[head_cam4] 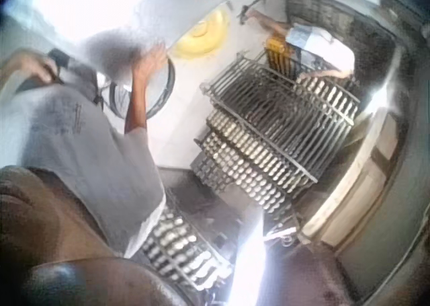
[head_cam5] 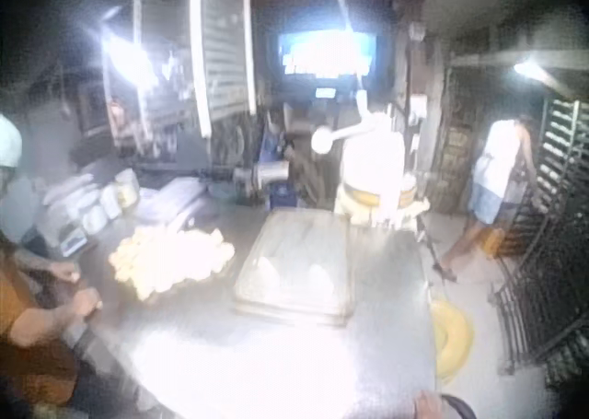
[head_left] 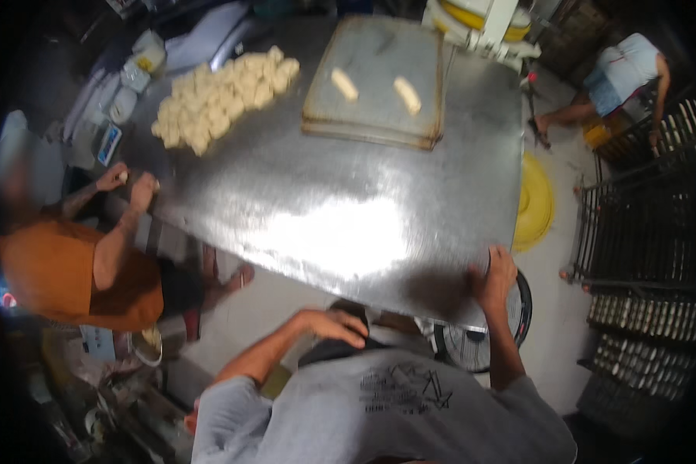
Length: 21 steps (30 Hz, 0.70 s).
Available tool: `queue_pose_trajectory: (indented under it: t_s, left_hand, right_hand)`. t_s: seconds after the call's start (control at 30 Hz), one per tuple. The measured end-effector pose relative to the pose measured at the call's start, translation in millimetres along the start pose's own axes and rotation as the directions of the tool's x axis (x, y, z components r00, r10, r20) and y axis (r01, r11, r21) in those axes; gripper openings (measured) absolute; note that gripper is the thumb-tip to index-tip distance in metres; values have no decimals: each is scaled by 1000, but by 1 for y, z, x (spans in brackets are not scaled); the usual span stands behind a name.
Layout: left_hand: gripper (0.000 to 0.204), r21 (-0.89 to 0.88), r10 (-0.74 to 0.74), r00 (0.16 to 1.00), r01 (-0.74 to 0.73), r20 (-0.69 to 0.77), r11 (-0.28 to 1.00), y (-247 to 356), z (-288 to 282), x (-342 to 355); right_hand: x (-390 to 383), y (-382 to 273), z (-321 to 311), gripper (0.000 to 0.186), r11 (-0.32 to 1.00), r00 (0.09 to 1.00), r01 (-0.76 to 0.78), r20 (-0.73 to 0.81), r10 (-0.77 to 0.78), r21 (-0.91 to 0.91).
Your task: The person shapes small pieces of dough by hand on a metal table and places them onto baking trays before carrying the trays to a storage rack.
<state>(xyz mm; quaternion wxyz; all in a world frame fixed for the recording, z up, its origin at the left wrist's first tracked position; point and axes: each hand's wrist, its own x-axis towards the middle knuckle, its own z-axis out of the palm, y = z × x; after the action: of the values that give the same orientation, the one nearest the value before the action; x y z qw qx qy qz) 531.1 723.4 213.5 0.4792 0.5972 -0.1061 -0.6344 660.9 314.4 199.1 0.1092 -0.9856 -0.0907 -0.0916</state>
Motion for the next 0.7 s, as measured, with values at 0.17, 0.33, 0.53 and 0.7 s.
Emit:
queue_pose_trajectory:
  t_s: [0.17,0.33,0.53,0.7]
  left_hand:
    - [105,-135,-368,929,363,-19,922,6,30,10]
    - [100,-219,-339,938,318,-67,922,-69,56,48]
    - [58,114,-25,1000,27,-13,993,-152,90,38]
    - [73,-155,-239,894,193,-379,969,-2,107,-7]
  right_hand:
    - [-39,53,32,83,899,982,-187,68,175,396]
    - [-40,31,10,85,854,935,-353,186,303,383]
    - [-71,50,58,89,923,971,-232,134,199,307]
    - [-35,37,16,83,897,963,-268,90,252,353]
